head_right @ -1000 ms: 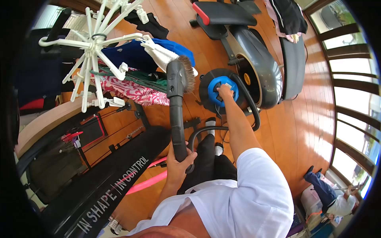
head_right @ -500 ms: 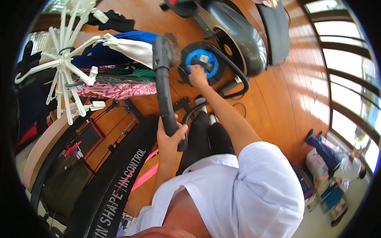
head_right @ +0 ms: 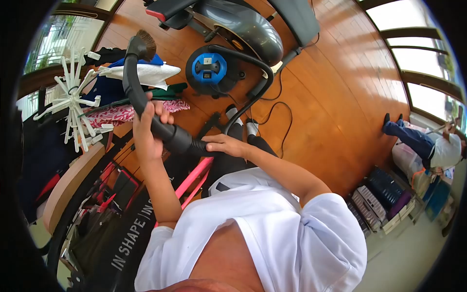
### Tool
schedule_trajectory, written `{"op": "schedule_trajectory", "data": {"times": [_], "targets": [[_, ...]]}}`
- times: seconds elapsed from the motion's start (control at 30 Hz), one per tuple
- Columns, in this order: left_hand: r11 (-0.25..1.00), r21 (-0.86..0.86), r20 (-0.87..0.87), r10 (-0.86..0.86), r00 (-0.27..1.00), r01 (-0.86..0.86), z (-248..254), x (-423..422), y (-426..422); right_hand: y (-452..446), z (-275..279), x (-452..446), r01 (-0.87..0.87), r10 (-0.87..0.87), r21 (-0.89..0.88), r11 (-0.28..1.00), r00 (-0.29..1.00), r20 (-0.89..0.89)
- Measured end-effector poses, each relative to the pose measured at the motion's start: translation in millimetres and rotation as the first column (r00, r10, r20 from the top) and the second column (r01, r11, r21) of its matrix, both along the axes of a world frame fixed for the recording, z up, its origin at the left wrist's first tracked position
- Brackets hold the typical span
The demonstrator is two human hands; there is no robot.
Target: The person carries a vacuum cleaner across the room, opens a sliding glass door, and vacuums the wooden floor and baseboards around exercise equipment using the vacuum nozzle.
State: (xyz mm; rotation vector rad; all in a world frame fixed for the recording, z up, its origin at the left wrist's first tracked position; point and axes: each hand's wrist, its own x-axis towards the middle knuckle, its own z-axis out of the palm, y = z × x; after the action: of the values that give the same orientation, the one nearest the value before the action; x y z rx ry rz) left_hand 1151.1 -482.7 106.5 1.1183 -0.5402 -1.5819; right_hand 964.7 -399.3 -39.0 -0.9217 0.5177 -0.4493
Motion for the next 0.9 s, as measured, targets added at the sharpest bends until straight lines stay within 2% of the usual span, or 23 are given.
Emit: {"op": "schedule_trajectory", "data": {"times": [0.07,0.17,0.23,0.3,0.37,0.43,0.5,0.57,0.63,0.67,0.7,0.8,0.9], "targets": [[0.998,-0.04,-0.07,-0.041,0.997,0.038,14,-13,-1,7,36,-27,0.038,-0.039,-0.029,0.999,0.999,-0.029],[0.996,-0.076,-0.25,-0.073,0.965,0.055,39,-38,-3,13,100,-62,0.104,-0.139,-0.171,0.98,0.967,-0.213],[0.984,-0.148,-0.354,-0.151,0.923,0.104,51,-52,-6,21,120,-84,0.184,-0.231,-0.199,0.963,0.94,-0.25],[0.971,-0.205,-0.481,-0.209,0.851,0.123,72,-71,-7,25,154,-104,0.322,-0.392,-0.316,0.892,0.9,-0.189],[0.944,-0.297,-0.461,-0.276,0.843,0.146,87,-88,-8,30,189,-126,0.399,-0.497,-0.377,0.836,0.842,-0.209],[0.928,-0.335,-0.42,-0.304,0.855,0.165,110,-109,2,35,202,-145,0.471,-0.599,-0.488,0.735,0.789,-0.141],[0.884,-0.452,-0.409,-0.326,0.852,0.121,115,-135,7,41,222,-158,0.528,-0.643,-0.453,0.719,0.753,-0.143],[0.924,-0.351,-0.346,-0.279,0.896,0.152,129,-157,18,38,232,-165,0.546,-0.71,-0.587,0.597,0.701,-0.071],[0.92,-0.371,-0.367,-0.268,0.891,0.124,124,-185,16,27,271,-162,0.538,-0.717,-0.537,0.649,0.669,-0.196],[0.906,-0.39,-0.323,-0.3,0.898,0.162,125,-188,12,28,282,-153,0.54,-0.736,-0.607,0.583,0.668,-0.112],[0.892,-0.403,-0.279,-0.332,0.901,0.204,127,-186,11,28,293,-146,0.559,-0.743,-0.602,0.57,0.664,-0.087],[0.745,-0.484,0.104,-0.473,0.875,0.46,139,-164,7,24,307,-136,0.633,-0.776,-0.56,0.534,0.63,-0.028],[0.627,-0.531,0.406,-0.403,0.821,0.57,145,-114,-9,5,290,-163,0.672,-0.838,-0.613,0.415,0.546,0.031]]}}
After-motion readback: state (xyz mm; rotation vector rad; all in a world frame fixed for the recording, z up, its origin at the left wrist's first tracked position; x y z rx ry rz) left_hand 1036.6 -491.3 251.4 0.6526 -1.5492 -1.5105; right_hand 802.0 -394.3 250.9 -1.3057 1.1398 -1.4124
